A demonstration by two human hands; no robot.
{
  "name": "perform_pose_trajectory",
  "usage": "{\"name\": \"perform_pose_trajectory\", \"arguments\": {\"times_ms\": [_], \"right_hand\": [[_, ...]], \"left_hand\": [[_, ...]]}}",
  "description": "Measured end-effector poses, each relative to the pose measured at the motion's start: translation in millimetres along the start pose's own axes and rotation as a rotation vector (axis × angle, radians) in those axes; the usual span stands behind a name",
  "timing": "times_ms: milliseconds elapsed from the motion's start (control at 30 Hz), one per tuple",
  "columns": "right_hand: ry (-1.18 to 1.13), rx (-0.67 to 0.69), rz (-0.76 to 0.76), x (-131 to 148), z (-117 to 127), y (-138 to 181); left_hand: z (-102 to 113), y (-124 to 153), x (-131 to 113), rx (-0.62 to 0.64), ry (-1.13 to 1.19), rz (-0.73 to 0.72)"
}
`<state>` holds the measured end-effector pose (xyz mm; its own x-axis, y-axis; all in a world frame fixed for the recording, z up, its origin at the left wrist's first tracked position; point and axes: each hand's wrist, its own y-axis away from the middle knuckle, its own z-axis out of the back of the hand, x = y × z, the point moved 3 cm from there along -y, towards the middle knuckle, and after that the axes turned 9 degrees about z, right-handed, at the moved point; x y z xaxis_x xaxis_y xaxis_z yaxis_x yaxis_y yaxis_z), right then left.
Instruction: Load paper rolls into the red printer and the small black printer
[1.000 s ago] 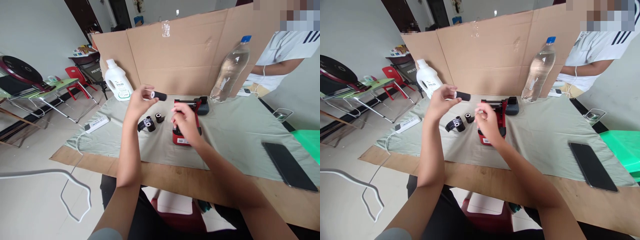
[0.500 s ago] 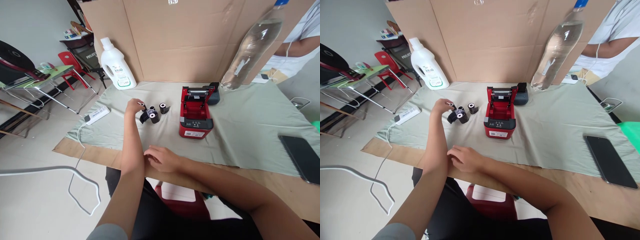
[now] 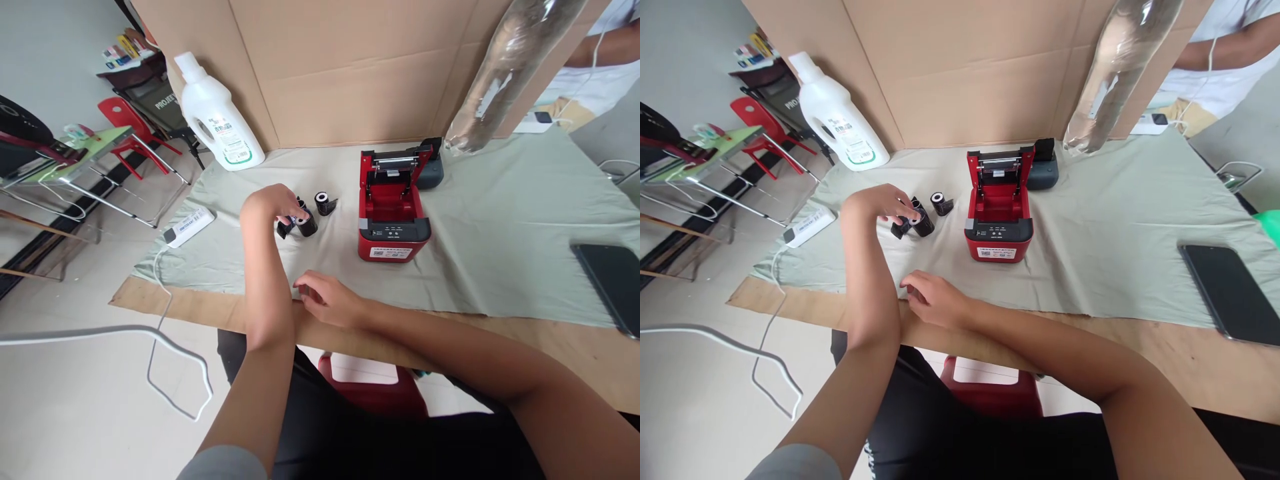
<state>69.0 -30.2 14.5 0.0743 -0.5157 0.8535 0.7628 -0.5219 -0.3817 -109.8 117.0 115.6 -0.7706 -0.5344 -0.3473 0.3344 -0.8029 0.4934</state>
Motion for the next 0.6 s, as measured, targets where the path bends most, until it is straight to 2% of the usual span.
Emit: {"name": "perform_pose_trajectory", "arguments": {"times_ms": [133, 233, 300, 433, 533, 600], "right_hand": [[-0.012, -0.031, 0.003, -3, -1, 0], [0.024, -0.058, 0.022, -4, 1, 1], [0.142, -0.104, 0.079, 1, 11, 0], [0.562, -0.229, 0.212, 28, 56, -12], [0.847, -0.389, 0.199, 46, 97, -22], [0.954, -0.423, 0.205, 53, 117, -26]], "left_hand": [[-25, -15, -16, 0.088, -0.036, -0.097], [-23, -9, -17, 0.067, -0.129, -0.027], [-10, 9, -17, -0.015, -0.118, 0.004], [15, 65, -20, -0.185, 0.068, -0.115], [15, 107, -30, -0.172, 0.173, -0.292], [10, 127, -39, -0.135, 0.175, -0.353]]}}
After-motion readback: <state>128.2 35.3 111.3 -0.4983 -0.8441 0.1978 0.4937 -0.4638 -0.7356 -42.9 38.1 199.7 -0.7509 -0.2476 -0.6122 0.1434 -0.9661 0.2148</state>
